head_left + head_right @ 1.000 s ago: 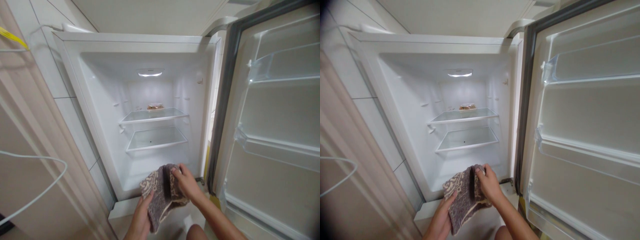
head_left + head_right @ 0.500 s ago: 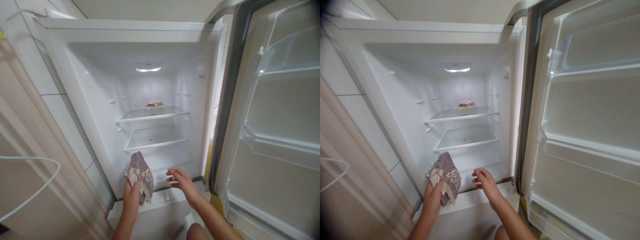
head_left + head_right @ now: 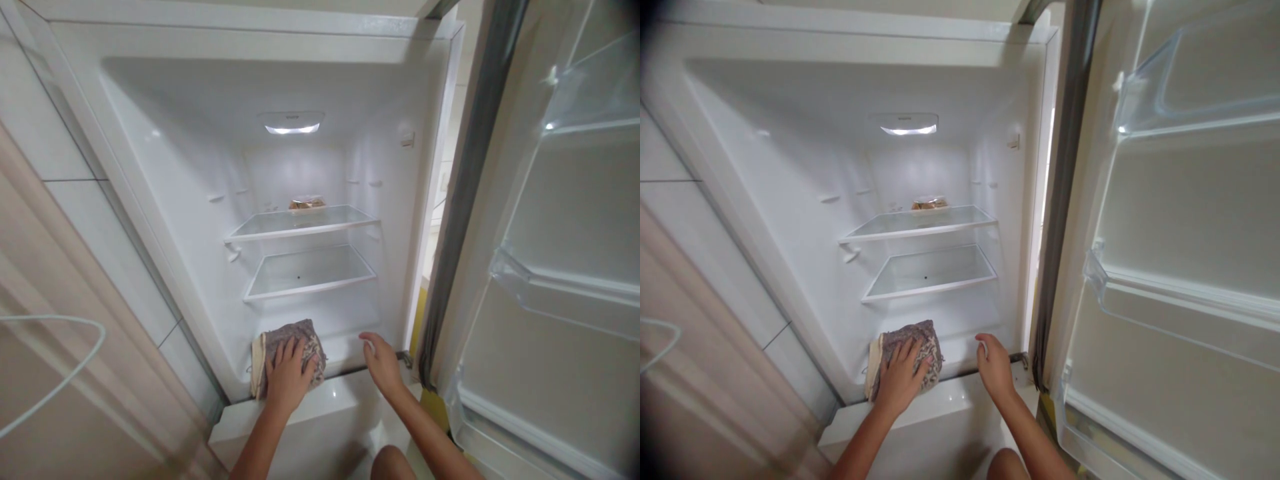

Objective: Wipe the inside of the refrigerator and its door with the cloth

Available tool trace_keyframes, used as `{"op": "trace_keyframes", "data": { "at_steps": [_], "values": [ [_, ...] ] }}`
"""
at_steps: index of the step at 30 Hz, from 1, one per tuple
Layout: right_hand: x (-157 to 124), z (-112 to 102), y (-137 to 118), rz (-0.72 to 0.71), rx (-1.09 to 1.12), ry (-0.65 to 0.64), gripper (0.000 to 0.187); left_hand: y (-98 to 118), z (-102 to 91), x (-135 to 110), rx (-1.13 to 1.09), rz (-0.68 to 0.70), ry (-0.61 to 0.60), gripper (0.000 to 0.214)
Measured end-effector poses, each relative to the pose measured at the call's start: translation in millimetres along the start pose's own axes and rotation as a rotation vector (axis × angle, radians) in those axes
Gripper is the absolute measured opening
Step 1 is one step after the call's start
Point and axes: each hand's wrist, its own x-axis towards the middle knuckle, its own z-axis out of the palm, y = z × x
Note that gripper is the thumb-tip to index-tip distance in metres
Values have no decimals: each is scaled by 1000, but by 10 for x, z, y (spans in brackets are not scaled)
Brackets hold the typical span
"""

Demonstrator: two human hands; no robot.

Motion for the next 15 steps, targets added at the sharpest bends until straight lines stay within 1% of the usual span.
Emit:
{"op": "trace_keyframes", "data": {
  "at_steps": [2,4,7,8,10,12,15],
  "values": [
    [108,-2,114,-57,-75,30,36,10,102,36,67,22,95,60],
    [178,28,232,-106,-142,45,37,-1,201,63,102,63,163,63],
    [185,103,423,-141,-221,65,37,-54,268,102,99,133,229,67],
    [166,128,485,-150,-245,66,38,-78,269,112,85,156,225,67],
    [116,168,593,-192,-331,57,38,-123,257,116,48,175,179,67],
    [73,187,667,-255,-466,47,39,-155,251,81,41,137,128,66],
    [48,186,722,-324,-620,45,40,-178,279,-43,104,68,130,67]
  ]
}}
